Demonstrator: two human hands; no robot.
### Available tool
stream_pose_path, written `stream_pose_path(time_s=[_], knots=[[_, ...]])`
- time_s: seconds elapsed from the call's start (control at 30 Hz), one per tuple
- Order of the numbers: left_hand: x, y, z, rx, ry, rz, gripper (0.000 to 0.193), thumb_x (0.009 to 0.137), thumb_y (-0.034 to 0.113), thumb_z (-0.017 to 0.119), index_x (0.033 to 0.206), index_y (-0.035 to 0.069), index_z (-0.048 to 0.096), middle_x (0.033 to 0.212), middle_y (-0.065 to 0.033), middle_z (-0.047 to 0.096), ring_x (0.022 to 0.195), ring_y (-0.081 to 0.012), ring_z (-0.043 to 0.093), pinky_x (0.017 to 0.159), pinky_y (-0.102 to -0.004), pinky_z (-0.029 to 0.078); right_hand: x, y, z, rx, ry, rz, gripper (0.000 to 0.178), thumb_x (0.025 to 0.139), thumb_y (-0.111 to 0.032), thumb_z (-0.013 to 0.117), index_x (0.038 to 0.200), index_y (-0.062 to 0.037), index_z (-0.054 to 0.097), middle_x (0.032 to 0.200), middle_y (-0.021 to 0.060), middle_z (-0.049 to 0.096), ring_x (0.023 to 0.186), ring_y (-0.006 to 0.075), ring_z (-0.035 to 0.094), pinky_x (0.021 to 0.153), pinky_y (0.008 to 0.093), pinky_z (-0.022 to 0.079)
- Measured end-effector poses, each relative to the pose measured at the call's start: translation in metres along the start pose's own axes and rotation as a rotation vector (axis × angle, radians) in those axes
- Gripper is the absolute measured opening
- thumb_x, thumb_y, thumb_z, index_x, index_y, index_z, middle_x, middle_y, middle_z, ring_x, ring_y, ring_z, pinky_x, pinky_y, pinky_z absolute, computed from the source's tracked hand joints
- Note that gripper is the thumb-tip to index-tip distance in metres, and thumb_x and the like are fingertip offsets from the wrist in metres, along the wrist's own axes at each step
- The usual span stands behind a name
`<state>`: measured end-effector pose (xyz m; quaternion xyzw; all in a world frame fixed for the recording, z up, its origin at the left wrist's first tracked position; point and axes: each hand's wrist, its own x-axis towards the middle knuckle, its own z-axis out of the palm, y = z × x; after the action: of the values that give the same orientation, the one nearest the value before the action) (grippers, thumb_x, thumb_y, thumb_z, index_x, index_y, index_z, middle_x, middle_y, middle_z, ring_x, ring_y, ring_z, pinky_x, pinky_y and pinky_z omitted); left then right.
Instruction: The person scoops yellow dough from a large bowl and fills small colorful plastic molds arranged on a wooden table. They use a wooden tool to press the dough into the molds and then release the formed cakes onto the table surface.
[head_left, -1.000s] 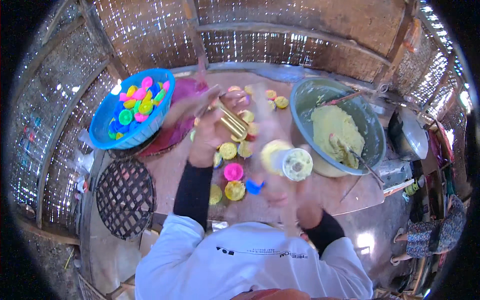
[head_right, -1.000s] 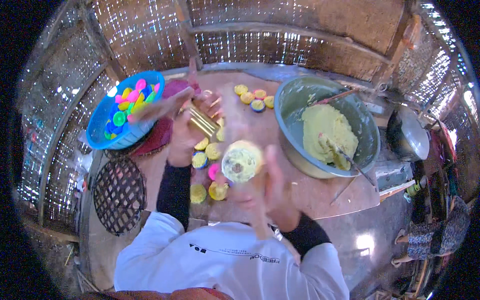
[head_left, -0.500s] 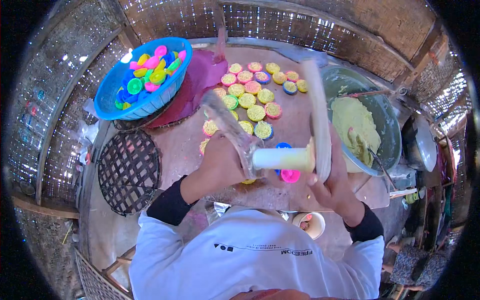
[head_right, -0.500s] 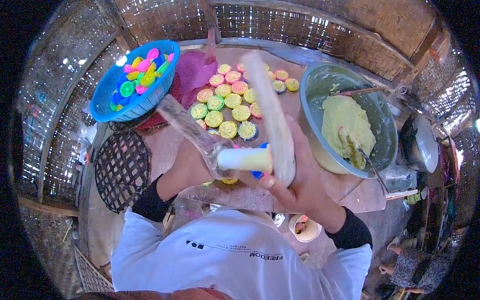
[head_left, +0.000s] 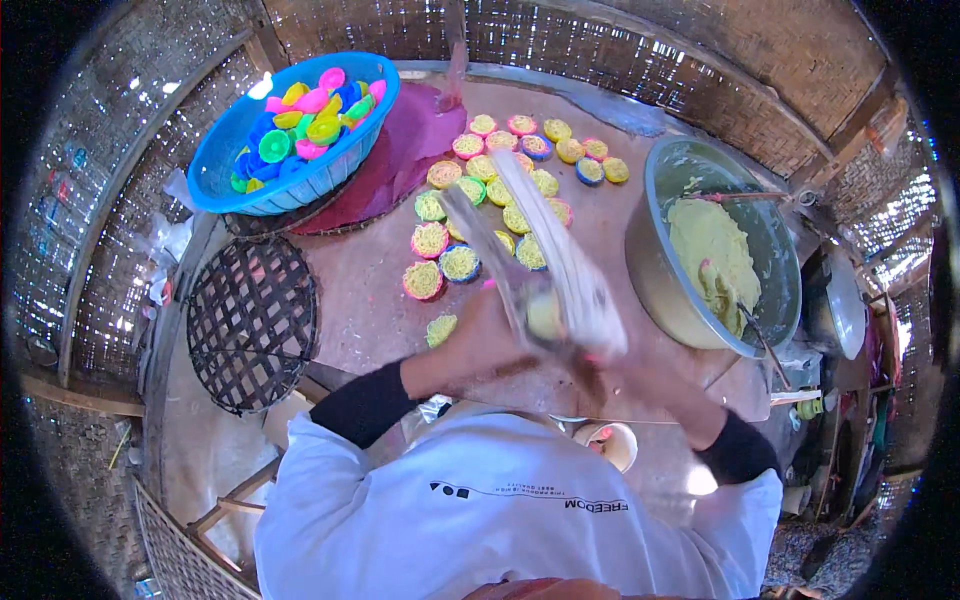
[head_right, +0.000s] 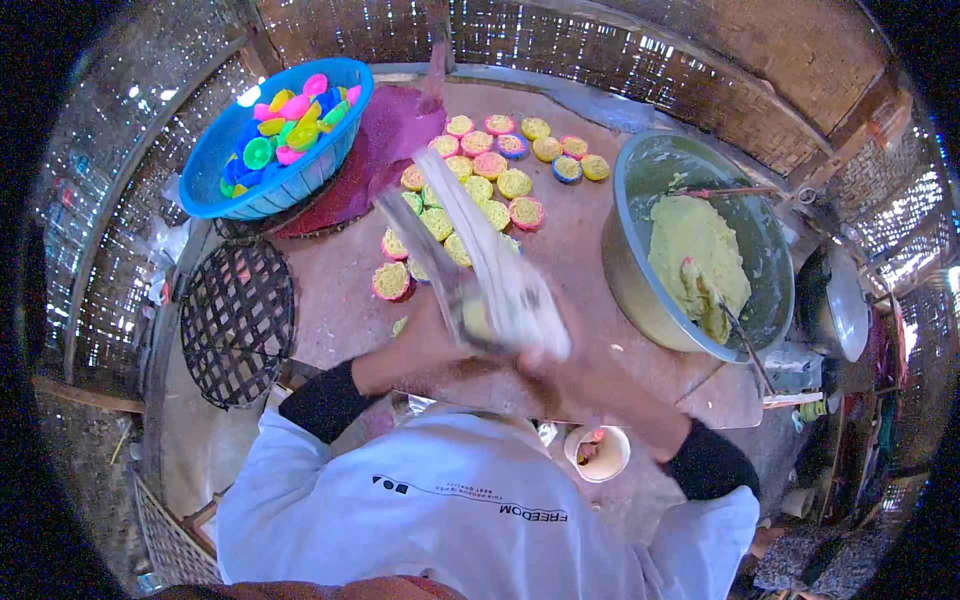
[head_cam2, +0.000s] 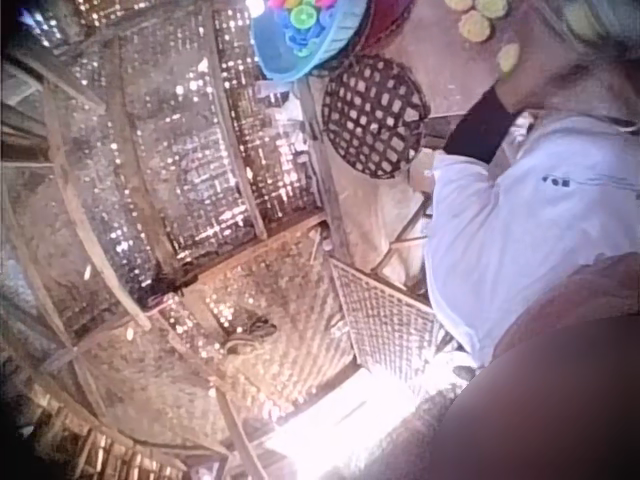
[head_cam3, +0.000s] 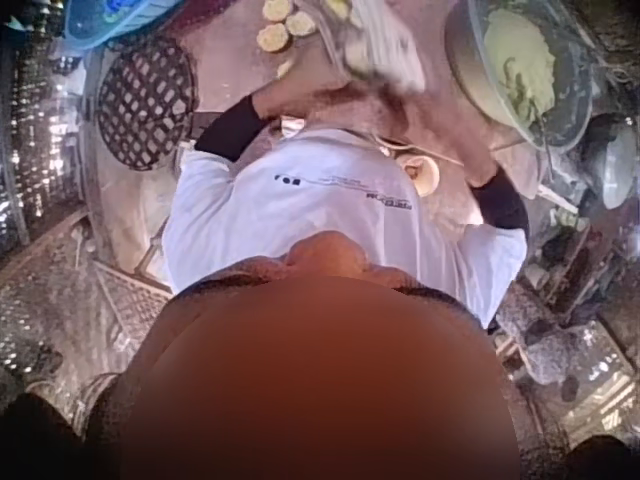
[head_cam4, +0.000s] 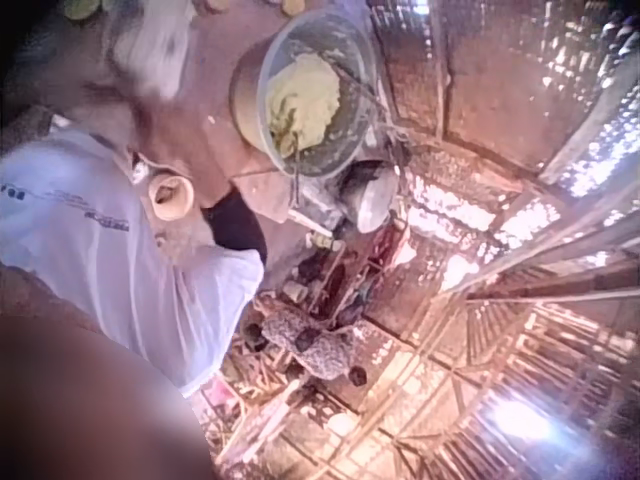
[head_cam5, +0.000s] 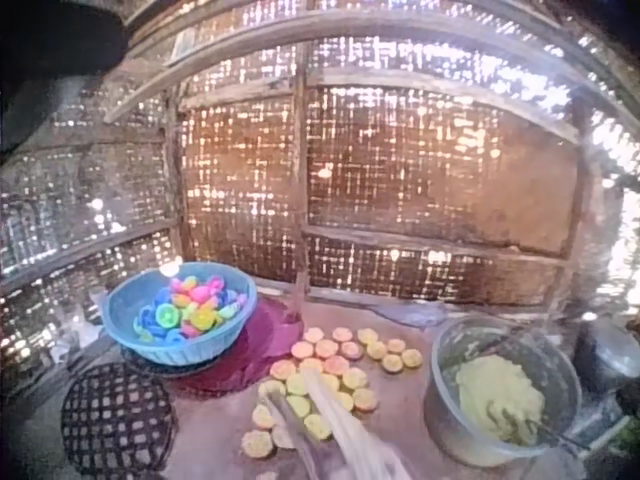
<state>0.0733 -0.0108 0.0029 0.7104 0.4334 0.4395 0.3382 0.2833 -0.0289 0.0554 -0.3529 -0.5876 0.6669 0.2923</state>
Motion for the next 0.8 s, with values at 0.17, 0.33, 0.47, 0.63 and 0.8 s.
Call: stream_pose_path(time_s=[0.17, 0.33, 0.47, 0.63, 0.8], knots=[[0.048, 0.012, -0.053, -0.253, -0.12, 0.126, 0.05, 0.059, 0.017, 0.08, 0.102, 0.004, 0.058, 0.098, -0.0063, 0.062, 0.089, -0.0158, 0.058, 0.08, -0.0308, 0.046, 0.007, -0.013, -0.043, 0.494, -0.326, 0.419, 0.065, 0.083, -0.043, 0.056, 0.13, -0.0025, 0.035, 0.107, 0.0131, 0.053, 0.096, 0.0229, 0.055, 0.08, 0.0373, 0.047], [0.026, 0.007, -0.079, -0.357, 0.383, 0.053, 0.049, 0.062, 0.006, 0.078, 0.104, 0.001, 0.054, 0.102, -0.0052, 0.059, 0.091, -0.0139, 0.057, 0.081, -0.0292, 0.047, 0.043, 0.006, -0.044, -0.315, -0.002, 0.197, 0.036, 0.089, -0.033, 0.05, 0.108, -0.0032, 0.057, 0.099, 0.009, 0.059, 0.087, 0.016, 0.056, 0.074, 0.0302, 0.046], [-0.004, 0.003, -0.087, -0.419, 0.588, -0.112, 0.047, 0.062, 0.002, 0.076, 0.104, -0.001, 0.054, 0.1, -0.0061, 0.059, 0.088, -0.0134, 0.057, 0.077, -0.0272, 0.047, 0.065, 0.07, -0.006, -0.931, 0.212, -0.143, 0.02, 0.083, -0.024, 0.057, 0.089, -0.0083, 0.067, 0.084, 0.0099, 0.058, 0.077, 0.0198, 0.054, 0.068, 0.0338, 0.042], [-0.032, -0.017, -0.103, -0.26, 0.7, -0.116, 0.045, 0.064, 0.0, 0.074, 0.104, -0.001, 0.054, 0.099, -0.0066, 0.059, 0.087, -0.0136, 0.057, 0.076, -0.0265, 0.046, 0.079, 0.106, 0.016, -1.239, 0.366, -0.239, 0.017, 0.076, -0.023, 0.059, 0.083, -0.0098, 0.067, 0.08, 0.0091, 0.051, 0.083, 0.0283, 0.047, 0.072, 0.0423, 0.035], [-0.045, -0.006, -0.105, -0.238, 0.724, -0.281, 0.048, 0.066, -0.003, 0.066, 0.111, -0.001, 0.05, 0.104, -0.0061, 0.057, 0.091, -0.0162, 0.056, 0.079, -0.0276, 0.044, 0.084, 0.115, 0.019, -1.296, 0.331, -0.153, 0.019, 0.077, -0.025, 0.058, 0.083, -0.0091, 0.067, 0.088, 0.0105, 0.051, 0.089, 0.0285, 0.045, 0.077, 0.0436, 0.033]])
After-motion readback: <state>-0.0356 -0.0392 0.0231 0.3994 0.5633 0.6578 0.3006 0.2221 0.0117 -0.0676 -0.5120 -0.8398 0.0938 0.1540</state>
